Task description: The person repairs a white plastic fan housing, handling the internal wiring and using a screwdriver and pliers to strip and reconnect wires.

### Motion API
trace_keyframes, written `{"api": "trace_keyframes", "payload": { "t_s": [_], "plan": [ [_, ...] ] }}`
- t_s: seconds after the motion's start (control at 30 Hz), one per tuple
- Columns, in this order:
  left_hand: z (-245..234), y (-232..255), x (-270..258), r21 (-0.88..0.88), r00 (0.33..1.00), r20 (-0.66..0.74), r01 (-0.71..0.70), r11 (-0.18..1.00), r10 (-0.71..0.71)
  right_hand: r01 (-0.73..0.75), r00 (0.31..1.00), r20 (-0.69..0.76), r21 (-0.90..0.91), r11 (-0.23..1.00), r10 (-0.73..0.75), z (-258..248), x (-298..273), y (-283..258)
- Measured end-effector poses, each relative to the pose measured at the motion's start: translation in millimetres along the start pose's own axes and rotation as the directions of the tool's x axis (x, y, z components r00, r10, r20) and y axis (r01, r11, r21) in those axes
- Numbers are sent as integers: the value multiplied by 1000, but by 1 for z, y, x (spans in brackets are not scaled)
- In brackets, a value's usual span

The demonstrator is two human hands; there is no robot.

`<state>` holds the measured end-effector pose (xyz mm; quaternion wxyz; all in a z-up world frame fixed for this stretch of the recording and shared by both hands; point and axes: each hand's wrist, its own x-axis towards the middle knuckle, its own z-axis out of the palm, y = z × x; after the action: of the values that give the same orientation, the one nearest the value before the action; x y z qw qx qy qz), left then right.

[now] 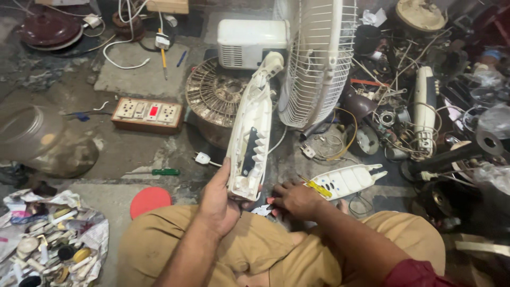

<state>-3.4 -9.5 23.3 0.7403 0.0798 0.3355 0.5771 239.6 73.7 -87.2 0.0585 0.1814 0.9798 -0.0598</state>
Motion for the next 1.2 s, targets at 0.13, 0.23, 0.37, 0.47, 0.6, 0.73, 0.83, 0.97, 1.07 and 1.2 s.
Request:
{"api": "trace_keyframes", "payload": {
  "t_s": [0.13,0.23,0.37,0.47,0.6,0.73,0.83,0.97,1.07,1.2],
  "plan": [
    [-3,-3,1,-25,999,48,-19,999,20,-26,995,98,-70,997,33,2,-3,6],
    [-2,-2,1,-33,999,36,-9,999,10,-169,959,212,-115,979,190,-10,-8,1],
    [0,0,0,-36,998,62,-14,999,16,-113,953,260,-165,980,154,-20,-3,12],
    [2,0,-1,-32,999,31,-6,999,7,-29,996,84,-117,993,39,-32,0,16],
    [0,0,-2,-35,998,59,-27,999,29,-231,958,175,-12,973,229,-71,-7,6],
    [-1,-4,2,-28,999,49,-9,1000,10,-678,599,614,48,733,514,-113,-20,-11],
    [-4,-6,3,-24,999,33,7,1000,-6,-696,573,686,118,709,449,-130,-46,-23],
    [-5,-15,9,-14,997,51,-51,999,51,-523,750,583,233,820,312,-145,-84,-43],
    [-2,-15,10,-38,997,45,-61,997,63,-267,872,369,-191,945,321,-162,-86,-83],
    [-2,-13,8,-68,998,51,-37,997,40,-492,693,437,-295,819,573,-217,-71,-96]
  ]
}}
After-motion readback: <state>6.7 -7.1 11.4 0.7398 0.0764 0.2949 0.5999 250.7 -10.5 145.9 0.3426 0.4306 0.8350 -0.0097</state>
